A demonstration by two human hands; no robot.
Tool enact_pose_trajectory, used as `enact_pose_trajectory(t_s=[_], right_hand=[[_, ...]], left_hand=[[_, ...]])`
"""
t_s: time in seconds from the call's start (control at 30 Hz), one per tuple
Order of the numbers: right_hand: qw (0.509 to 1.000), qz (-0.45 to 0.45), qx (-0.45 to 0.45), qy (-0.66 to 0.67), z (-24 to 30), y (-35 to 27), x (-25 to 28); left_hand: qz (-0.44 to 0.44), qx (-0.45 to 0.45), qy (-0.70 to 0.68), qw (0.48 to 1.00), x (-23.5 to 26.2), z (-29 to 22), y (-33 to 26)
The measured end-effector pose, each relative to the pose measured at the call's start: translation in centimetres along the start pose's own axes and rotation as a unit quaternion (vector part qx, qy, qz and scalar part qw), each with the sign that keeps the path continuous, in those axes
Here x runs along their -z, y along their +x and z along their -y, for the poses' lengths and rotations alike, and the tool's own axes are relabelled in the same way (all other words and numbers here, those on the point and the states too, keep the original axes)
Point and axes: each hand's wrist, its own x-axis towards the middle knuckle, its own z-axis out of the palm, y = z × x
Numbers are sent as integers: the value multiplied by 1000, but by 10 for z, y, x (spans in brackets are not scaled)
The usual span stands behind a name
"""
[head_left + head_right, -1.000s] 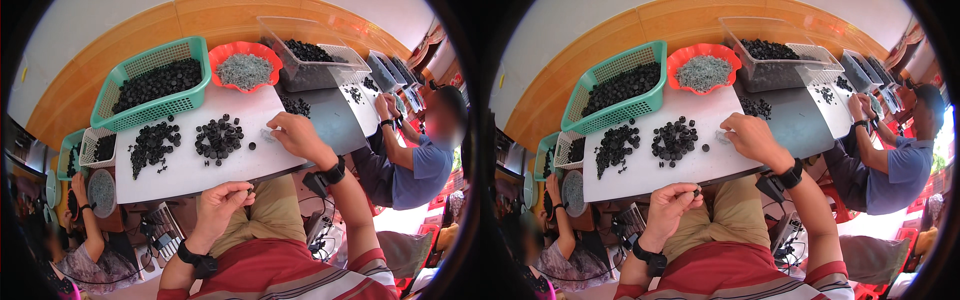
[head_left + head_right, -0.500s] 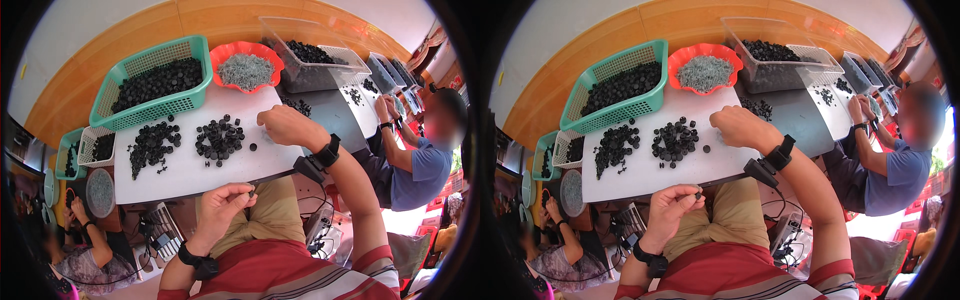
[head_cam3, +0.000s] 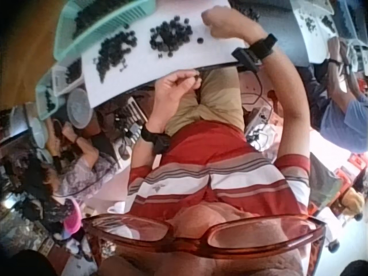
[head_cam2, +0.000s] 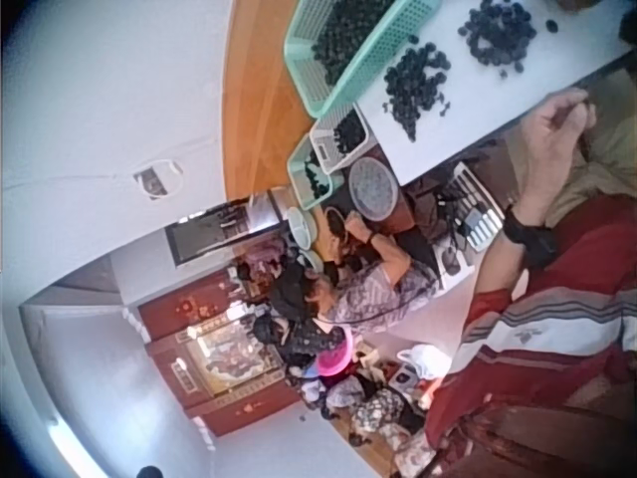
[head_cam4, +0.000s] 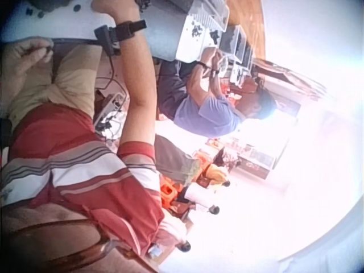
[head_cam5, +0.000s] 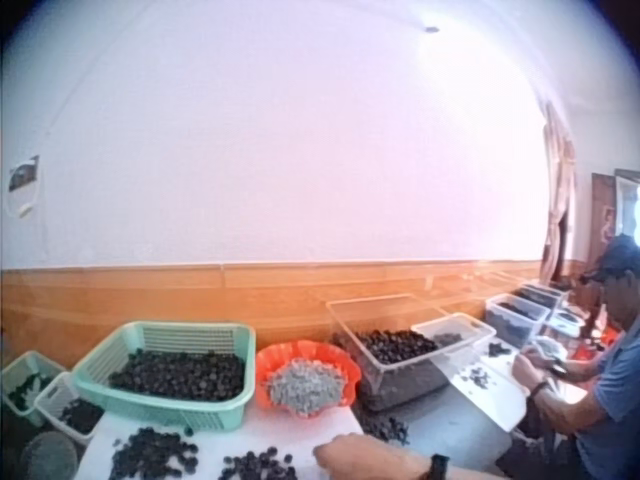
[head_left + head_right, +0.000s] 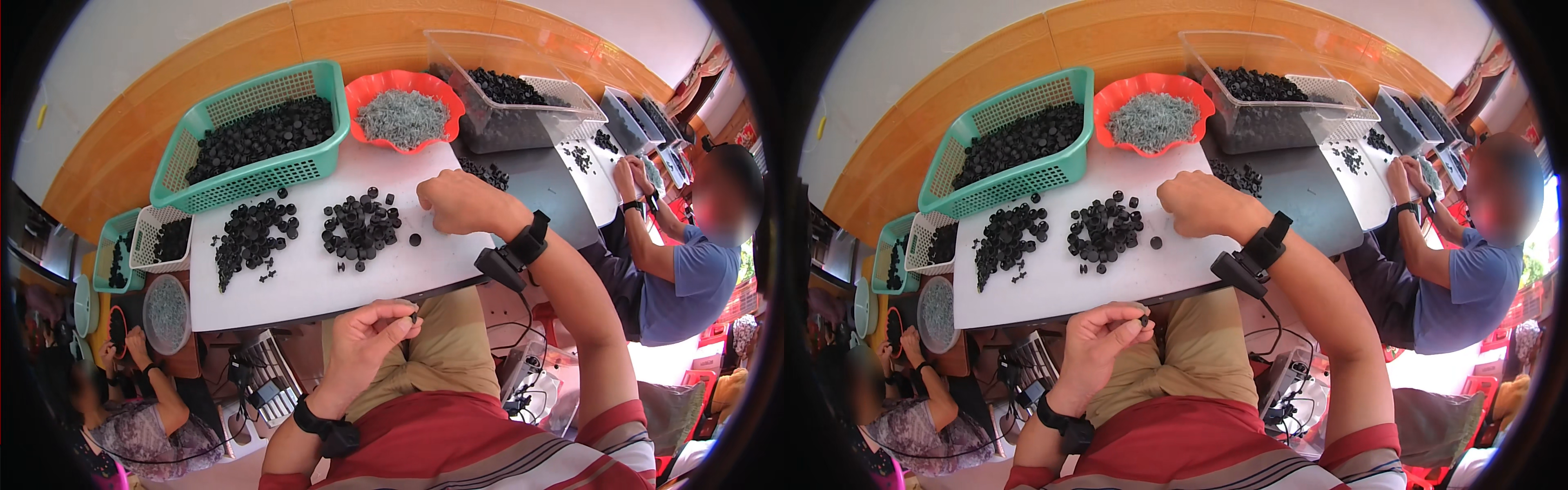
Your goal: Manually assembling small black plastic components by inserting pins or joining parts together at a workbench.
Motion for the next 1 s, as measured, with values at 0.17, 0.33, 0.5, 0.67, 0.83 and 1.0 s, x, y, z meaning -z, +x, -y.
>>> enact_pose_trajectory(t_s=[0.17, 0.33, 0.5, 0.67, 0.83, 1.0], right_hand=[[992, -91, 22, 82, -16, -12, -13], [977, -139, -15, 159, -19, -26, -15], [959, -181, -31, 218, -18, -43, -17], [921, -207, -32, 329, 19, -72, -9], [904, -220, 112, 349, 56, -93, -25], [912, -163, 120, 358, 73, -103, -29]], left_hand=[[-10, -6, -32, 999, 3, 4, 1], [-12, -11, -42, 999, 4, 7, 1], [-15, -1, -55, 998, 3, 7, 3], [-35, -12, -124, 992, 3, 6, 7], [-41, -13, -151, 988, -2, 5, 9], [-27, -25, -157, 987, -4, 4, 8]])
